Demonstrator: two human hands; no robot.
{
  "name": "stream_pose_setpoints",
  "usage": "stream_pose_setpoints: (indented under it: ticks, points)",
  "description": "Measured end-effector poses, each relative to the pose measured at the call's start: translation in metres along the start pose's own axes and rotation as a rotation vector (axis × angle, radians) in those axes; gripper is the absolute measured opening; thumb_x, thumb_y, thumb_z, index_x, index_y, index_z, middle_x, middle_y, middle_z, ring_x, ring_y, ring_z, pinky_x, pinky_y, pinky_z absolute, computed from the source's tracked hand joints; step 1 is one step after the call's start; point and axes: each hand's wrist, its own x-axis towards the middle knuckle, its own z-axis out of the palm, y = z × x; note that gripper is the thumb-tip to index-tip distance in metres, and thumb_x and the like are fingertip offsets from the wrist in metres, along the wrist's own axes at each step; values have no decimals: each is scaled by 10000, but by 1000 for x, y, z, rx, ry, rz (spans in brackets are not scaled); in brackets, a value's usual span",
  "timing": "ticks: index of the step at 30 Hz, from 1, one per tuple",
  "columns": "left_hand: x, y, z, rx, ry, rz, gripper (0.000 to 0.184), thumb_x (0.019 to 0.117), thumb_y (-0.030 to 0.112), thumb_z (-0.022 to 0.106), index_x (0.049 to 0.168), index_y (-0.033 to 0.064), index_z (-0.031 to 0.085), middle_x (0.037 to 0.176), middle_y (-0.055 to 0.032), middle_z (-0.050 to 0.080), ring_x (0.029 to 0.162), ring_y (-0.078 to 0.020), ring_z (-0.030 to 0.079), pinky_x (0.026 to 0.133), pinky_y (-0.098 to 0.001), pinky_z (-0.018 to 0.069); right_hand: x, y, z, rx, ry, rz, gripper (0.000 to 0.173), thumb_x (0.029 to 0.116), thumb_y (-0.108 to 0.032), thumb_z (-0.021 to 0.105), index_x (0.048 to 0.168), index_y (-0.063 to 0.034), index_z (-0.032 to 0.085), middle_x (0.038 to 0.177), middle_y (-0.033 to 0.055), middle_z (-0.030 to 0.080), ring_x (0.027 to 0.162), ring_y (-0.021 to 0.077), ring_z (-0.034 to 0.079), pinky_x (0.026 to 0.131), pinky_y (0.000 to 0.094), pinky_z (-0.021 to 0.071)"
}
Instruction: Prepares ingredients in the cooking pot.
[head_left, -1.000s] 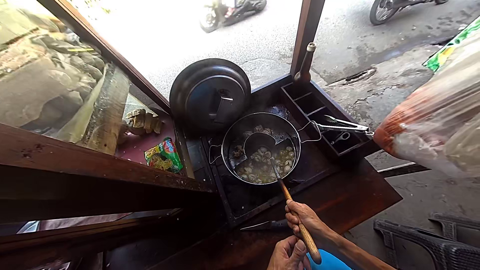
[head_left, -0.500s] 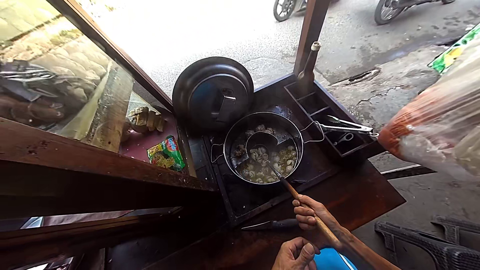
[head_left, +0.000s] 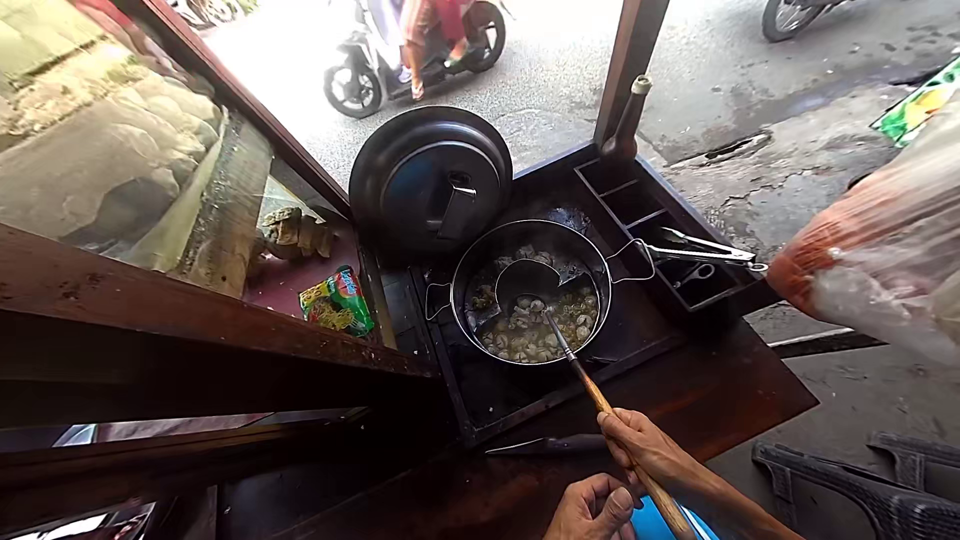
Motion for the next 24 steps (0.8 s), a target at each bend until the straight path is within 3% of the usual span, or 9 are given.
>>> stream_pose_setpoints:
  ticks: [5,8,10,24]
  points:
    - [-2,-4,-2,20,-1,-7,310,1065,296,533,1067,15,665,703,58,648,554,-1,551,535,-174,467,2,-22,-20,-606,106,99,321,1097,-367,442,978,-87,544,667,30,576,542,148,593,555,314,521]
    - [-3,-7,-5,23,8,-16,312,1067,292,531,1073,12,669,710,48,652,559,-9,553,540,-179,468,5,-40,-22,-985,157,145,399,1087,-414,423,1076,-55,598,854,129,640,821,294,663,772,485,511]
    - [-3,-7,-7,21,20,-19,308,1067,288,529,1073,13,667,706,44,653,552,-11,552,531,-180,468,5,-49,-19,-1147,166,156,411,1089,-404,413,1115,-37,597,927,172,656,951,349,664,838,521,489]
    - [-4,-8,-11,38,40,-59,306,1066,282,522,1088,11,665,706,44,647,541,-9,542,519,-180,462,-8,-26,-31,-1321,284,-17,396,1072,-379,429,1093,-23,600,778,177,662,826,386,699,731,530,508]
